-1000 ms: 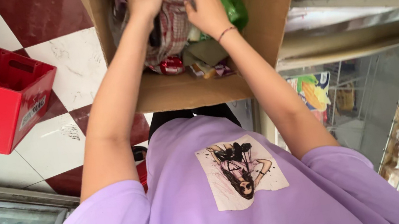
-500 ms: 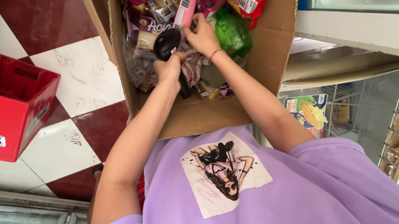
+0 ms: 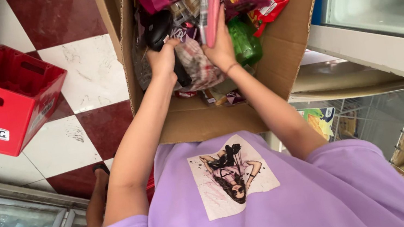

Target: The person scans several packaged food items using a handheld barcode scanner and places them onto a metal shelf in a store.

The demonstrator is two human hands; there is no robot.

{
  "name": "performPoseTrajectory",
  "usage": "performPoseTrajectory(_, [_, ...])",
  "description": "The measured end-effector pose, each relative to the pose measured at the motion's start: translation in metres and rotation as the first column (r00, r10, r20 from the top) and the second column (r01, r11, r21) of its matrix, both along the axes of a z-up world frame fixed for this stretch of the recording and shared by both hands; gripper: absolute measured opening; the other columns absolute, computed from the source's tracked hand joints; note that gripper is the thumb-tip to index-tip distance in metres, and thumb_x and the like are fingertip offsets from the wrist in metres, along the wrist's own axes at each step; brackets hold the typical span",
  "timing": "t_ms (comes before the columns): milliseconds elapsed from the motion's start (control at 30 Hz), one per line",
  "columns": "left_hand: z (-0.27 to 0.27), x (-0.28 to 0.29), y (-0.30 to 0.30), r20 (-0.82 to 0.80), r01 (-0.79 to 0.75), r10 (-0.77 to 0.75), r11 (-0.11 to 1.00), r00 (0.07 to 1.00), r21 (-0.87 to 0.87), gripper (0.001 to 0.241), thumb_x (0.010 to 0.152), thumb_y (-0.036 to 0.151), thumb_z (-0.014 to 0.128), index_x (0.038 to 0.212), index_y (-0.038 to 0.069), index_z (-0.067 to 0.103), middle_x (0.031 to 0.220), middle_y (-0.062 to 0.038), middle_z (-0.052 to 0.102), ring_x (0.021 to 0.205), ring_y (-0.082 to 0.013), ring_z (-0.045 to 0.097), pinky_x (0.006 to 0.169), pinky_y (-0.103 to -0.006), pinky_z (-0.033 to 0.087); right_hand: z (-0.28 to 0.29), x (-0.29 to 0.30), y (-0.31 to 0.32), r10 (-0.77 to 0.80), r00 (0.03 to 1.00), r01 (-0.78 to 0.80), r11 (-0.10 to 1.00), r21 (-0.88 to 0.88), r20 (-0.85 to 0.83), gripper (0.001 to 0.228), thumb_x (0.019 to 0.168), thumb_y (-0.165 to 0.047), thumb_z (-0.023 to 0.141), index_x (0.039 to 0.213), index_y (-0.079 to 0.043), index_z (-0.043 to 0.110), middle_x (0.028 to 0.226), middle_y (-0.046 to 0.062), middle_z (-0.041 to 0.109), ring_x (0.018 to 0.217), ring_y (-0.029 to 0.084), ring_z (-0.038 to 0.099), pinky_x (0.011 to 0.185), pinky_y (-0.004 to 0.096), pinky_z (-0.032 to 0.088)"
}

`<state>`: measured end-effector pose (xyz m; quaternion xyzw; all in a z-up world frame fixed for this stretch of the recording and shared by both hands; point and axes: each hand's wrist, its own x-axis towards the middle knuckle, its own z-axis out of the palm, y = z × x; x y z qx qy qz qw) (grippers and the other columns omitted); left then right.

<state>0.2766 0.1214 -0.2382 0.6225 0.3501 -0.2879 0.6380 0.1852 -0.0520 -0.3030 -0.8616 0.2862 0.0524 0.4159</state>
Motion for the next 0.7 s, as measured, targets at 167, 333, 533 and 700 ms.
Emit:
performPoseTrajectory(167, [0.018, 0.002, 0.003, 0.114, 0.056, -0.052, 0.998, 0.992, -0.034, 0.027, 0.074, 0.006, 0.078, 0.099, 0.000, 0.071, 0.096, -0.006, 0.074, 0.090, -0.0181, 0.071, 0.082, -0.0329, 0.055, 0.007, -0.027, -0.008, 0.145, 0.988, -0.119, 0.930, 0.347, -0.049, 0.050, 0.081, -0.006, 0.078, 0.127, -0.003, 0.060, 0.107, 0.019, 0.074, 0.098, 0.032, 0.072, 0.086, 0.040, 0.059])
performPoseTrajectory(333, [0.043, 0.001, 0.007, 0.355, 0.208, -0.101, 0.938, 0.929, -0.278, 0.041, 0.073, 0.002, 0.081, 0.110, 0.006, 0.065, 0.100, -0.003, 0.071, 0.094, -0.0146, 0.067, 0.086, -0.0317, 0.054, 0.074, -0.011, -0.014, 0.368, 0.929, -0.357, 0.911, 0.205, -0.019, 0.029, 0.090, -0.014, 0.082, 0.116, -0.008, 0.069, 0.096, 0.014, 0.074, 0.083, 0.025, 0.075, 0.079, 0.036, 0.060])
performPoseTrajectory(533, [0.083, 0.019, 0.007, 0.153, 0.216, -0.152, 0.715, 0.976, -0.665, 0.034, 0.084, 0.001, 0.079, 0.117, -0.002, 0.070, 0.106, -0.011, 0.074, 0.098, -0.0237, 0.072, 0.089, -0.0389, 0.059, 0.167, 0.033, -0.033, 0.361, 0.923, -0.385, 0.868, 0.315, 0.132, 0.081, 0.085, -0.023, 0.082, 0.150, -0.006, 0.037, 0.115, 0.009, 0.072, 0.104, 0.022, 0.072, 0.093, 0.030, 0.056])
performPoseTrajectory(700, [0.136, 0.031, 0.011, 0.426, 0.256, -0.059, 0.870, 0.903, -0.422, 0.040, 0.088, 0.004, 0.079, 0.125, 0.001, 0.065, 0.116, -0.008, 0.072, 0.096, -0.0190, 0.072, 0.083, -0.0378, 0.063, 0.186, 0.034, -0.049, 0.321, 0.926, -0.377, 0.735, 0.564, 0.200, 0.077, 0.097, -0.012, 0.084, 0.157, -0.003, 0.038, 0.142, 0.011, 0.059, 0.133, 0.018, 0.057, 0.115, 0.036, 0.050])
